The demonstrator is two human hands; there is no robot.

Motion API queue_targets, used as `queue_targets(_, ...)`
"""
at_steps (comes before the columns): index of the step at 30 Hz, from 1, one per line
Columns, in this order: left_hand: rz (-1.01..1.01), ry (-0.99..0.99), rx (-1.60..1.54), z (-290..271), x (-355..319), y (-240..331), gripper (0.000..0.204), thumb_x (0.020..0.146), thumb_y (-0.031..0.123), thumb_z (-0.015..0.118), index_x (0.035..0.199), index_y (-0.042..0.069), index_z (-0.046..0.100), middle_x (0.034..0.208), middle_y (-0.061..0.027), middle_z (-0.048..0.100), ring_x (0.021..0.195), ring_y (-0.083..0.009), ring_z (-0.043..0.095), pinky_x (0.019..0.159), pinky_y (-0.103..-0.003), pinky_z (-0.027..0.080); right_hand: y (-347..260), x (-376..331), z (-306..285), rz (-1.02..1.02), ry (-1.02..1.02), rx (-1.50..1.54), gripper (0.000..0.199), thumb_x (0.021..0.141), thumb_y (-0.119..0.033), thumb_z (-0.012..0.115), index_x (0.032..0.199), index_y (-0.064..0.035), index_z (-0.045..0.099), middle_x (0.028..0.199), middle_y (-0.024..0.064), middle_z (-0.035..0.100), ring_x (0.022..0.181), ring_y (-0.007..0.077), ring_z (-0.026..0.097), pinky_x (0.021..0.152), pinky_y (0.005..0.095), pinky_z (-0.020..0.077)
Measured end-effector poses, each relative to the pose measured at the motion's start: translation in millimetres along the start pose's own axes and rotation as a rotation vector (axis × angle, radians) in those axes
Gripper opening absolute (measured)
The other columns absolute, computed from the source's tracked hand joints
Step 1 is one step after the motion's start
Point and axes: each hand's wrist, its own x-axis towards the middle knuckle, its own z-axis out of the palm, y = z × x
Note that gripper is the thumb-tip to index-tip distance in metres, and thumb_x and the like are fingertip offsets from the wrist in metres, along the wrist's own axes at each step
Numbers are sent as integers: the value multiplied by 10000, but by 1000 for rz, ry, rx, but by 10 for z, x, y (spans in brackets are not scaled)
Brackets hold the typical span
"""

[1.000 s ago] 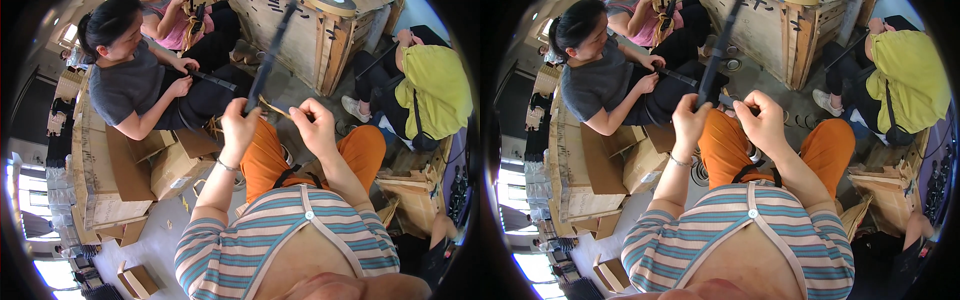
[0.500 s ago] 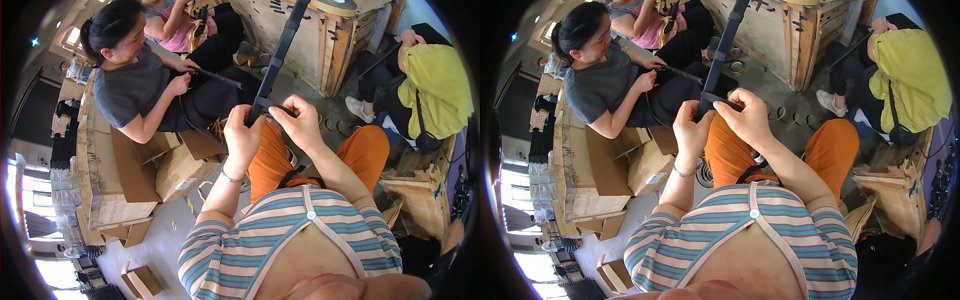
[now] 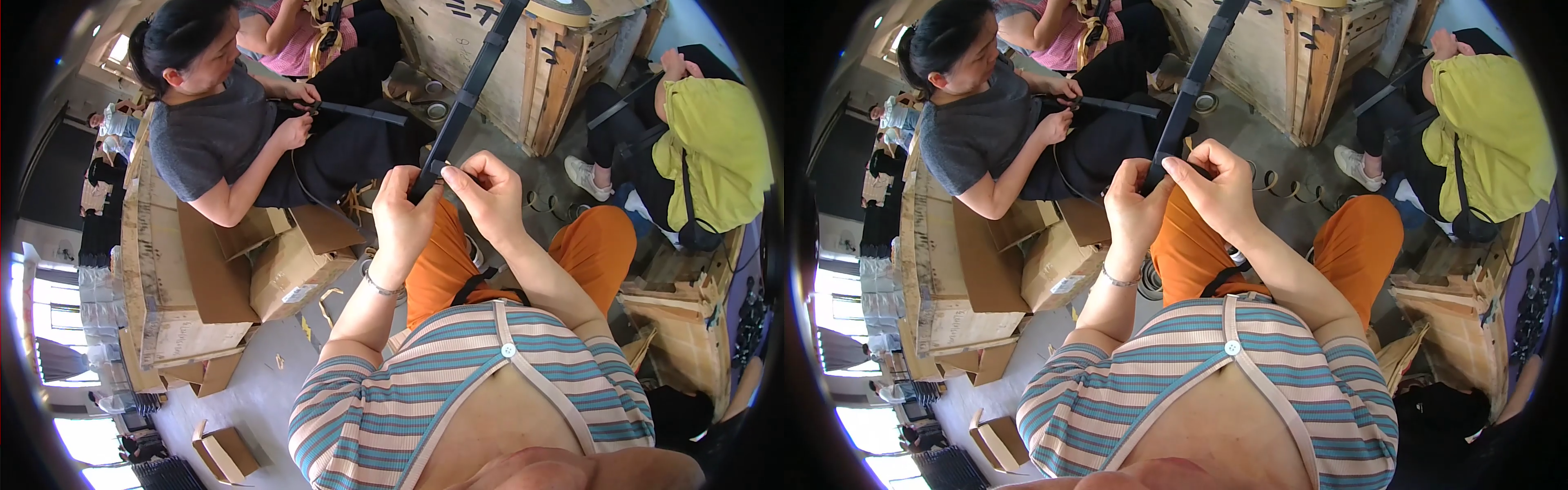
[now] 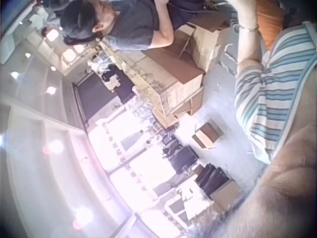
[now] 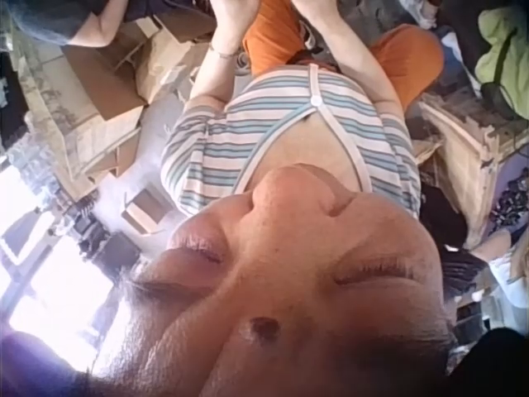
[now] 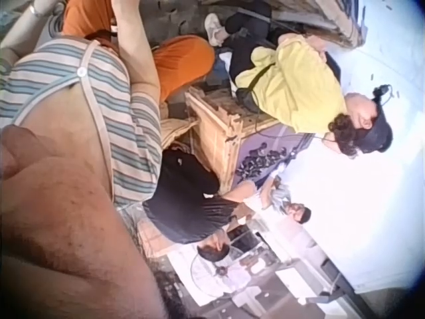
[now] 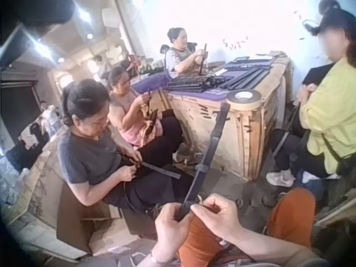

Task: Apply strips of adhesive tape to black plastic rails as part of an assembly process.

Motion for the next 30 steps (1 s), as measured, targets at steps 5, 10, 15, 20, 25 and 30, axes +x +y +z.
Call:
queue_targets(5, 49, 16, 22, 31, 1, -4, 217, 689, 49, 731, 813, 16, 557, 665, -38, 544, 556, -93, 482, 529, -226, 424, 28, 15, 18, -25, 30, 132, 296, 791, -110, 692, 626, -54, 453, 581, -79, 412, 550, 3, 341, 470, 171, 279)
queue_targets(10, 33, 16, 24, 38, -17, -6, 227, 687, 59, 740, 815, 17, 558, 670, -40, 551, 561, -94, 489, 532, -225, 427, 66, 8, 33, -26, 32, 86, 301, 789, -114, 696, 625, -54, 451, 580, -79, 409, 549, 2, 335, 468, 173, 279)
queue_targets(15, 23, 15, 29, 27, -25, -14, 229, 687, 64, 742, 816, 18, 558, 673, -40, 555, 562, -93, 493, 532, -225, 427, 107, 11, 44, -52, 46, 90, 323, 789, -116, 697, 614, -58, 432, 573, -80, 392, 541, 3, 322, 459, 179, 271)
queue_targets(20, 17, 15, 23, 20, -28, -24, 225, 690, 60, 739, 817, 18, 558, 673, -39, 556, 561, -94, 493, 531, -225, 426, 84, 11, 52, -41, 64, 31, 346, 788, -121, 699, 603, -63, 412, 565, -82, 365, 538, 5, 312, 451, 182, 266)
queue_targets(25, 17, 10, 32, 18, -31, -28, 223, 688, 59, 736, 813, 19, 557, 675, -42, 555, 566, -101, 495, 538, -227, 426, 141, 26, 65, -32, 85, 29, 361, 776, -130, 711, 596, -64, 406, 560, -80, 366, 534, 8, 311, 448, 186, 265)
queue_targets(30, 14, 22, 29, 18, -32, 0, 221, 683, 54, 733, 813, 19, 557, 671, -44, 544, 568, -113, 491, 538, -237, 422, 159, 34, 92, -20, 115, -9, 385, 759, -154, 729, 584, -65, 398, 546, -70, 372, 530, 12, 313, 440, 198, 266)
